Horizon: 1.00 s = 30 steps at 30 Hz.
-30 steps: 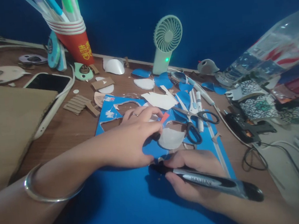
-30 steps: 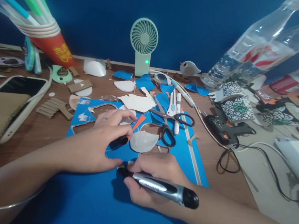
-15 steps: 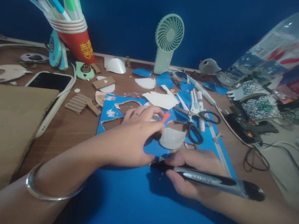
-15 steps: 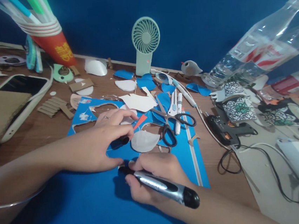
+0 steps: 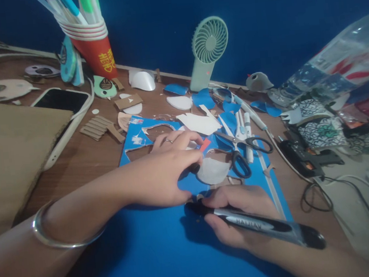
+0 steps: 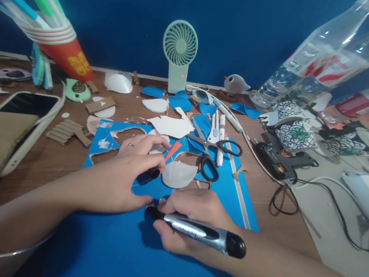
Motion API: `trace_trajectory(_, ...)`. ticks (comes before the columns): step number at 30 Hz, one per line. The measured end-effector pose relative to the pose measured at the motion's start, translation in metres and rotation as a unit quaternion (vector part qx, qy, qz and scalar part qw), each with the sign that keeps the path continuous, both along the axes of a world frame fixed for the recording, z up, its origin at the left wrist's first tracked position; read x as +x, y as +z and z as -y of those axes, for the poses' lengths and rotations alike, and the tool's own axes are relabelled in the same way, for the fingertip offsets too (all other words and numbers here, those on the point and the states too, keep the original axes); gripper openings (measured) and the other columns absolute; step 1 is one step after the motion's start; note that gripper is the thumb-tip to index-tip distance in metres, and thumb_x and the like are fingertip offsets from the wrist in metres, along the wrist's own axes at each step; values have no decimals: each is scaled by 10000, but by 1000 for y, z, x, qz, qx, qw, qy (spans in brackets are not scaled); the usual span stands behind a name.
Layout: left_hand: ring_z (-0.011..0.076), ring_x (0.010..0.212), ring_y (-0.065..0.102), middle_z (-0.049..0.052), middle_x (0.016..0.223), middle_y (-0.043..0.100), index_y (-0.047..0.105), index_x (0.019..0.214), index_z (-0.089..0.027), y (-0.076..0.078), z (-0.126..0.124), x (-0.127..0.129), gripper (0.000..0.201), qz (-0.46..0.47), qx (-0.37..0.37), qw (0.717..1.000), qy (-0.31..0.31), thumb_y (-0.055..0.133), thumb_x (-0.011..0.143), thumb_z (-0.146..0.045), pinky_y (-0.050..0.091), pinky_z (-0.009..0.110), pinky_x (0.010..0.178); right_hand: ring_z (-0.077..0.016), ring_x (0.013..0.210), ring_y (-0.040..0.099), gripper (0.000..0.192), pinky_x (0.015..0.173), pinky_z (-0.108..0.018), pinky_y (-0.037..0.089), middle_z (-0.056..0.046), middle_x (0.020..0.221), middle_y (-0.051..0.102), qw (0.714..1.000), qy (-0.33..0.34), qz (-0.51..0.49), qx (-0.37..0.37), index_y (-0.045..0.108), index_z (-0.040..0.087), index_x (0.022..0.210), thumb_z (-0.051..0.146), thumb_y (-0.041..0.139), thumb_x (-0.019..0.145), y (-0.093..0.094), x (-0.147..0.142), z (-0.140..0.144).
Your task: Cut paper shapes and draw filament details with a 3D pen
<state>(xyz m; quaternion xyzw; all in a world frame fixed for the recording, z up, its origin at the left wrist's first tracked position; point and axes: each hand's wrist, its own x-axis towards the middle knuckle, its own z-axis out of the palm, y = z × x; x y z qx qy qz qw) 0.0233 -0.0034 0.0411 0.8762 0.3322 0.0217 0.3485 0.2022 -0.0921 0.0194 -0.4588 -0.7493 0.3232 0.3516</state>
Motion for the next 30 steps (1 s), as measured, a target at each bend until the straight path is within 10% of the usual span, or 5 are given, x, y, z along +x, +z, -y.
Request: trace_trajectory(30, 353, 1252, 244, -10, 1330, 312, 539, 834, -251, 0, 0, 2, 241, -4, 7, 1000, 2, 642, 621, -295, 326, 520, 965, -95, 431, 515, 85, 440, -192, 419, 15, 514, 588, 994, -103, -23, -40, 554, 180, 630, 205, 581, 707, 0, 1, 5)
